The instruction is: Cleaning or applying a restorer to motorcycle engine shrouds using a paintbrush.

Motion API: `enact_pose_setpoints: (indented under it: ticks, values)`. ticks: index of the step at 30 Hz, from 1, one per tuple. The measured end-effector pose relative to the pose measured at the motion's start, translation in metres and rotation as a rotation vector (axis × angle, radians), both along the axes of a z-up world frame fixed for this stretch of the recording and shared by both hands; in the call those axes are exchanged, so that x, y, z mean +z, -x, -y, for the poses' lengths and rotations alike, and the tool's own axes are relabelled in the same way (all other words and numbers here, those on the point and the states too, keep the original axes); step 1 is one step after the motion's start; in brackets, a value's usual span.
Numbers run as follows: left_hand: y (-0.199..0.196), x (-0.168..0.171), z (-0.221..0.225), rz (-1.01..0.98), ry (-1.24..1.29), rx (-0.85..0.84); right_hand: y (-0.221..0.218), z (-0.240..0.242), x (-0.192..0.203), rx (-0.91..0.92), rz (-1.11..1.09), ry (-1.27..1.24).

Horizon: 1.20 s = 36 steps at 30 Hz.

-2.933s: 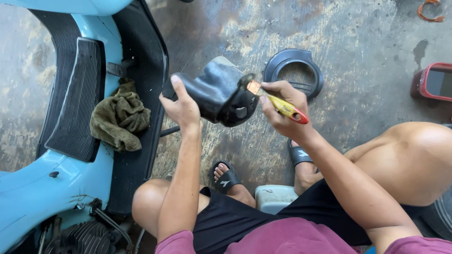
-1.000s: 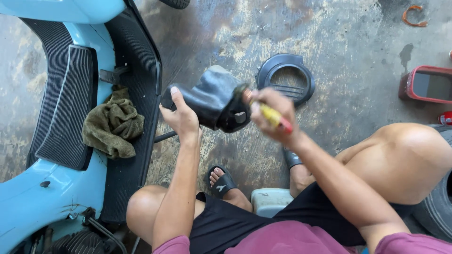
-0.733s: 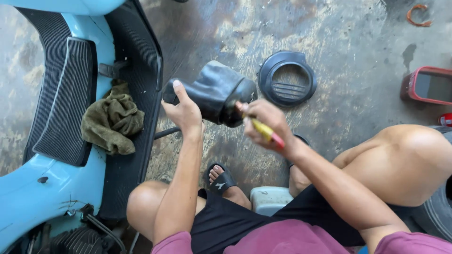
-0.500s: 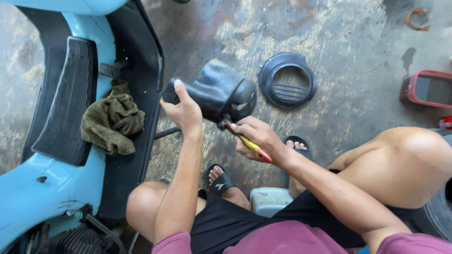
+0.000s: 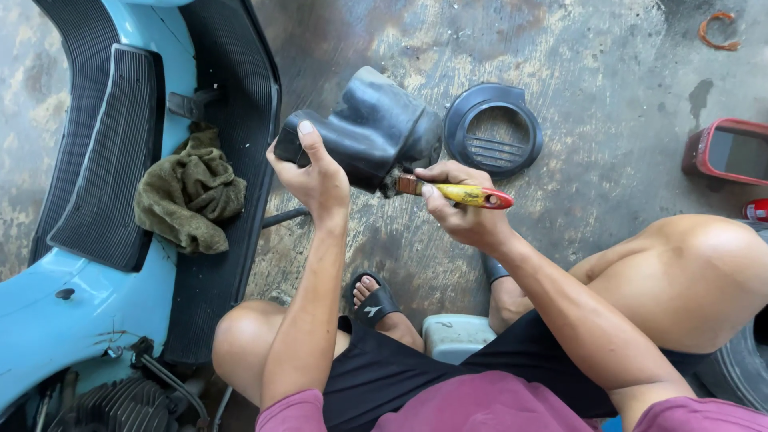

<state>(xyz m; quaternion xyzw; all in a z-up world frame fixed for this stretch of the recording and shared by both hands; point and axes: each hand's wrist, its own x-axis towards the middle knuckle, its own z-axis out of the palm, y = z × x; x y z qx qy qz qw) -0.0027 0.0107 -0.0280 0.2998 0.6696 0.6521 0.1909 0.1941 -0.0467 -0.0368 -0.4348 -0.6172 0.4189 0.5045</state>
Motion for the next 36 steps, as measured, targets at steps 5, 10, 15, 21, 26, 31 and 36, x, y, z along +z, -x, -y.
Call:
enact_pose_setpoints:
  ticks: [5,10,15,21,26,31,36]
  values:
    - [0.004,-0.007,0.001,-0.028,0.026,-0.019,-0.01,-0.022,0.006,-0.136,0.032,-0.034]
    - [-0.002,0.017,0.004,0.187,0.091,-0.022,-0.041,-0.038,0.008,-0.289,0.147,-0.098]
    - [0.017,0.014,-0.006,0.481,0.136,-0.011,-0.035,-0.025,0.032,-0.322,0.205,-0.071]
    - [0.024,0.019,-0.002,0.621,0.155,-0.001,-0.028,-0.017,0.035,-0.298,0.197,0.051]
    - [0.022,0.023,-0.004,0.679,0.152,0.0,-0.025,-0.013,0.039,-0.209,0.068,0.101]
    - [0.019,0.028,-0.002,0.689,0.146,-0.02,-0.023,-0.01,0.033,-0.171,0.026,0.079]
    - [0.008,0.023,0.003,0.631,0.003,-0.171,-0.021,-0.013,0.019,-0.2,-0.049,0.135]
